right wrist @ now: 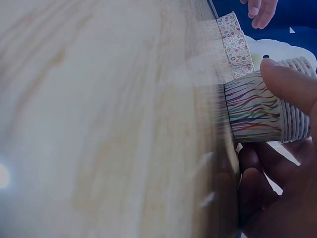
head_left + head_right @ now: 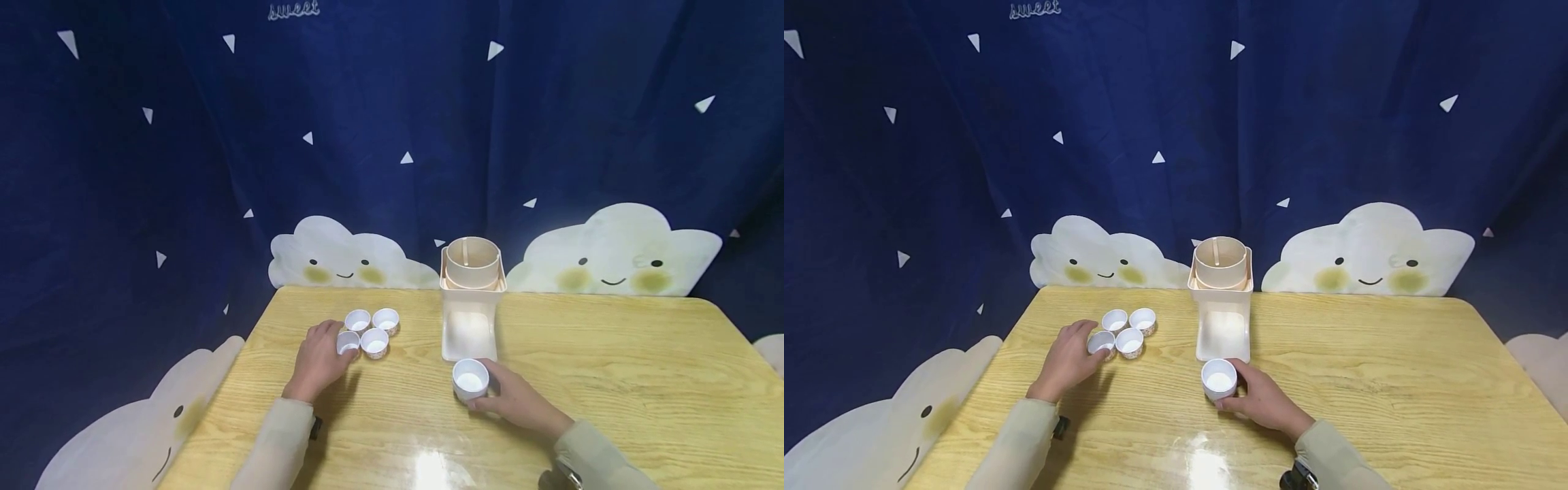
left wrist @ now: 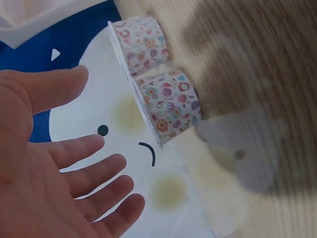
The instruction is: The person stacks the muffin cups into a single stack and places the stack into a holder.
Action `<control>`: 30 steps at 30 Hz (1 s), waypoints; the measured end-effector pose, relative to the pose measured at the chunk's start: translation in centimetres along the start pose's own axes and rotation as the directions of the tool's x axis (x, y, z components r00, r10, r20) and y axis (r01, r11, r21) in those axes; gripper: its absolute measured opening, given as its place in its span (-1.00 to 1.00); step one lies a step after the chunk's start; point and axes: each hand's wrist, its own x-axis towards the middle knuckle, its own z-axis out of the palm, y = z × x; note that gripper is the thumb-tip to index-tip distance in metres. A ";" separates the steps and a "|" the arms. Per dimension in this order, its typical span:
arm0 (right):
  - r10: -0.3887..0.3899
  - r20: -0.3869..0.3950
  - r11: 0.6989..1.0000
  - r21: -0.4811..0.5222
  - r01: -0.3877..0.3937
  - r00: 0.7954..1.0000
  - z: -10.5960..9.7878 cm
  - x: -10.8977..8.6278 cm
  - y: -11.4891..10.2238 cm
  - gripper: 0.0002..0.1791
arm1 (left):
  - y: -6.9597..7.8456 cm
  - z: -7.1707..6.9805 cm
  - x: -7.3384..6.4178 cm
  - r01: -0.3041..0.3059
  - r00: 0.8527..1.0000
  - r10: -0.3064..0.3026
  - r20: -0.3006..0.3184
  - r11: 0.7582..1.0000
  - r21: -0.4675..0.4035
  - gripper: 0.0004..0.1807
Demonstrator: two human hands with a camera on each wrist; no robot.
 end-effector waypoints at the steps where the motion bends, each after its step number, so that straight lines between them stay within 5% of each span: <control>1: -0.004 0.000 1.000 -0.001 0.004 1.000 0.0 0.0 0.0 -0.27 | -0.1 0.0 0.1 0.009 1.000 -0.009 0.016 1.000 0.003 -0.35; 8: -0.011 0.004 1.000 0.002 0.011 1.000 0.0 -0.1 0.0 -0.27 | -0.7 0.5 0.2 0.040 0.995 -0.041 0.087 0.999 0.011 -0.28; 18: -0.009 -0.004 1.000 -0.001 0.009 1.000 0.0 -0.2 -0.1 -0.28 | -0.9 1.1 0.7 0.062 0.992 -0.063 0.113 0.998 0.009 -0.31; 30: -0.004 0.000 1.000 0.004 0.004 1.000 0.0 -0.1 -0.1 -0.28 | -1.3 1.9 1.1 0.109 0.984 -0.108 0.139 0.994 0.004 -0.55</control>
